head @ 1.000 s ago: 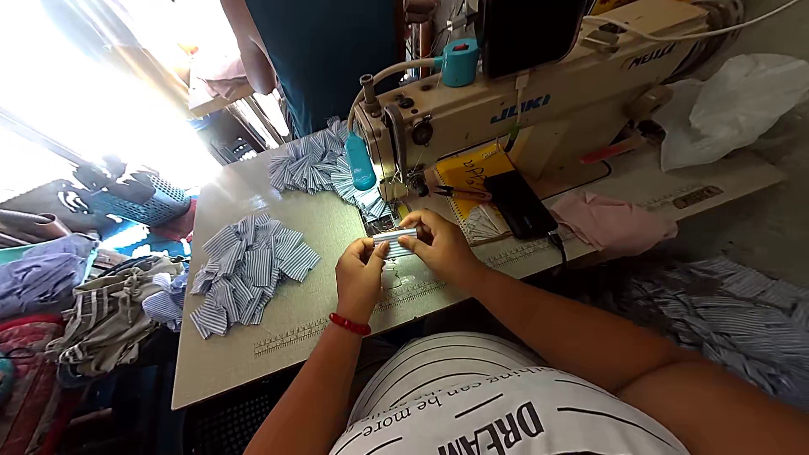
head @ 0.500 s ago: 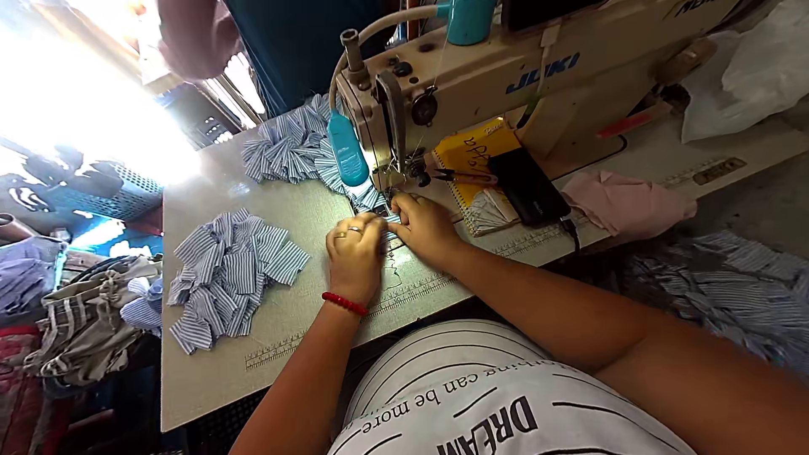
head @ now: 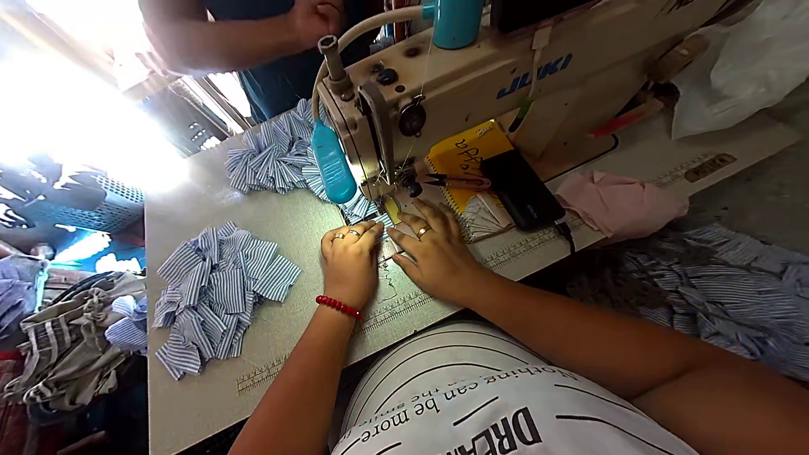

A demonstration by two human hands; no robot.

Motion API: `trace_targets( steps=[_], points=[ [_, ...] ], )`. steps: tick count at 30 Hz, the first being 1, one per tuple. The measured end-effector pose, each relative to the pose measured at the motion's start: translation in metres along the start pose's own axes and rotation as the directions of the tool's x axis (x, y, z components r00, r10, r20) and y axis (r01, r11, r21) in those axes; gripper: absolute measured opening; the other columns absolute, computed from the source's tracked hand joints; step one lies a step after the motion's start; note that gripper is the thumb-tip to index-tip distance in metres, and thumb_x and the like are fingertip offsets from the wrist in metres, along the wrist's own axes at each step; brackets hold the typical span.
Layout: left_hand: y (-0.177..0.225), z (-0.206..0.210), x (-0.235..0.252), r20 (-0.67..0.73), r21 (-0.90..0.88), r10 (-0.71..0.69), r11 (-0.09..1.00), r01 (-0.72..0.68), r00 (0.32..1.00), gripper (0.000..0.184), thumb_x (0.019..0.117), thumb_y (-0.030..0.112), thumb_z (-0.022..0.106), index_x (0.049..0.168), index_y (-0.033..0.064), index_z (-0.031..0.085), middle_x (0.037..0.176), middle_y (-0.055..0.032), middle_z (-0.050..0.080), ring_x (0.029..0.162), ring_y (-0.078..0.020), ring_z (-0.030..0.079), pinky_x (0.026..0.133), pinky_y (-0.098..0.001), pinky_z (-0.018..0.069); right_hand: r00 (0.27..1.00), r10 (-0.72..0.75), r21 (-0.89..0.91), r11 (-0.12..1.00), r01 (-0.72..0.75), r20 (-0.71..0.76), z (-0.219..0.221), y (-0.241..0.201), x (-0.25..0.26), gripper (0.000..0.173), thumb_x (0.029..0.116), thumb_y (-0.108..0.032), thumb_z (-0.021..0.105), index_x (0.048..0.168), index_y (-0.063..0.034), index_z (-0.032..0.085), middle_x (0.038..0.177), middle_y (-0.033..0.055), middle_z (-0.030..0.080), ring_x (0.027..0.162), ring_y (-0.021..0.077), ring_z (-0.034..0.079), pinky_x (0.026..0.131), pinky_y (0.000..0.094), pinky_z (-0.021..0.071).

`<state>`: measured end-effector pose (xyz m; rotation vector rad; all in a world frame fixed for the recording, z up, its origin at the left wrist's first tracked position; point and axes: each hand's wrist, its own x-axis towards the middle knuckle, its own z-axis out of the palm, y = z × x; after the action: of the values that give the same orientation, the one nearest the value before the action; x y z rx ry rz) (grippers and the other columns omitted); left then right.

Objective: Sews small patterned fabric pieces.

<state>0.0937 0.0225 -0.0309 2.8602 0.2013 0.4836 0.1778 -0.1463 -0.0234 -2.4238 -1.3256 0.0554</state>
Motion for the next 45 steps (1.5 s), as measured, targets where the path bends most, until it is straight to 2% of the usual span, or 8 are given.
trace_targets(
  steps=[5,8,14,17,24,33,39,45],
  points=[
    [-0.005,0.0,0.005,0.011,0.0,-0.007,1.0,0.007,1.0,0.033,0.0982,0.006,0.056,0.122,0.0154,0.076,0.128,-0.0048,0.072,0.12,-0.0272,0.065,0.106,-0.0581,0.0383,0.997,0.044,-0.008,0.999,-0.043,0.059,-0.002,-0.002,0.004,0.05,0.1053,-0.047,0.046,0.147,-0.0233,0.059,0.161,0.0108,0.044,0.157,0.0362,0.018,0.122,0.0695,0.0055],
    [-0.007,0.0,0.006,0.01,-0.014,-0.014,1.0,0.015,1.0,0.033,0.0985,0.006,0.055,0.122,0.0155,0.076,0.128,-0.0043,0.072,0.12,-0.0268,0.065,0.107,-0.0588,0.0372,0.995,0.052,-0.007,0.999,-0.052,0.081,-0.004,-0.002,0.004,0.051,0.1058,-0.048,0.044,0.149,-0.0243,0.056,0.162,0.0108,0.041,0.158,0.0359,0.016,0.122,0.07,0.0046],
    [-0.01,-0.001,0.006,0.005,-0.011,0.014,1.0,-0.014,1.0,0.032,0.0987,0.008,0.056,0.122,0.0165,0.076,0.126,-0.0044,0.073,0.119,-0.0265,0.066,0.11,-0.063,0.0338,0.996,0.035,-0.006,0.999,-0.035,0.077,-0.005,-0.001,0.005,0.05,0.1058,-0.048,0.045,0.145,-0.0217,0.06,0.159,0.0099,0.045,0.158,0.0345,0.019,0.123,0.0684,0.0064],
    [-0.012,-0.001,0.005,0.018,-0.011,0.021,1.0,-0.021,1.0,0.033,0.0989,0.009,0.056,0.123,0.0178,0.076,0.128,-0.0035,0.072,0.121,-0.0262,0.066,0.112,-0.0659,0.0294,0.999,0.017,-0.016,1.0,-0.017,0.044,-0.001,-0.001,0.004,0.048,0.106,-0.047,0.044,0.143,-0.021,0.063,0.158,0.0106,0.047,0.157,0.0352,0.02,0.123,0.0689,0.0067],
    [-0.017,-0.002,0.01,0.061,-0.02,0.0,1.0,0.001,0.998,0.036,0.0988,0.006,0.056,0.126,0.0202,0.075,0.13,-0.0018,0.071,0.126,-0.0289,0.063,0.113,-0.0754,0.0192,0.985,0.078,-0.049,0.996,-0.071,0.153,-0.005,-0.005,0.006,0.054,0.1083,-0.051,0.034,0.153,-0.0251,0.052,0.166,0.0103,0.035,0.16,0.0354,0.01,0.121,0.0714,-0.0006],
    [-0.021,-0.005,0.02,0.094,-0.022,-0.037,0.999,0.04,0.995,0.04,0.0998,0.003,0.053,0.128,0.021,0.074,0.132,-0.0029,0.07,0.13,-0.0294,0.061,0.113,-0.0774,0.0159,0.97,0.12,-0.07,0.992,-0.107,0.212,-0.009,-0.009,0.008,0.058,0.1084,-0.053,0.031,0.159,-0.0257,0.042,0.17,0.0118,0.027,0.16,0.0349,0.003,0.12,0.0722,-0.0038],
    [-0.022,-0.006,0.027,0.105,0.006,-0.079,0.997,0.079,0.991,0.044,0.0988,0.0,0.052,0.129,0.0228,0.074,0.132,-0.0031,0.069,0.13,-0.0304,0.06,0.114,-0.0772,0.014,0.978,0.113,-0.063,0.993,-0.104,0.173,-0.004,-0.007,0.006,0.057,0.108,-0.054,0.031,0.158,-0.0289,0.043,0.168,0.0103,0.03,0.16,0.0347,0.005,0.122,0.0702,-0.002],
    [-0.022,-0.004,0.03,0.104,0.066,-0.117,0.992,0.111,0.988,0.042,0.1,0.005,0.053,0.131,0.0243,0.073,0.132,-0.0031,0.069,0.129,-0.0301,0.059,0.115,-0.0765,0.0143,0.984,0.097,-0.066,0.994,-0.087,0.151,-0.002,-0.008,0.005,0.056,0.1085,-0.052,0.032,0.156,-0.0268,0.047,0.166,0.0111,0.034,0.16,0.0349,0.009,0.123,0.0686,-0.0004]
  ],
)
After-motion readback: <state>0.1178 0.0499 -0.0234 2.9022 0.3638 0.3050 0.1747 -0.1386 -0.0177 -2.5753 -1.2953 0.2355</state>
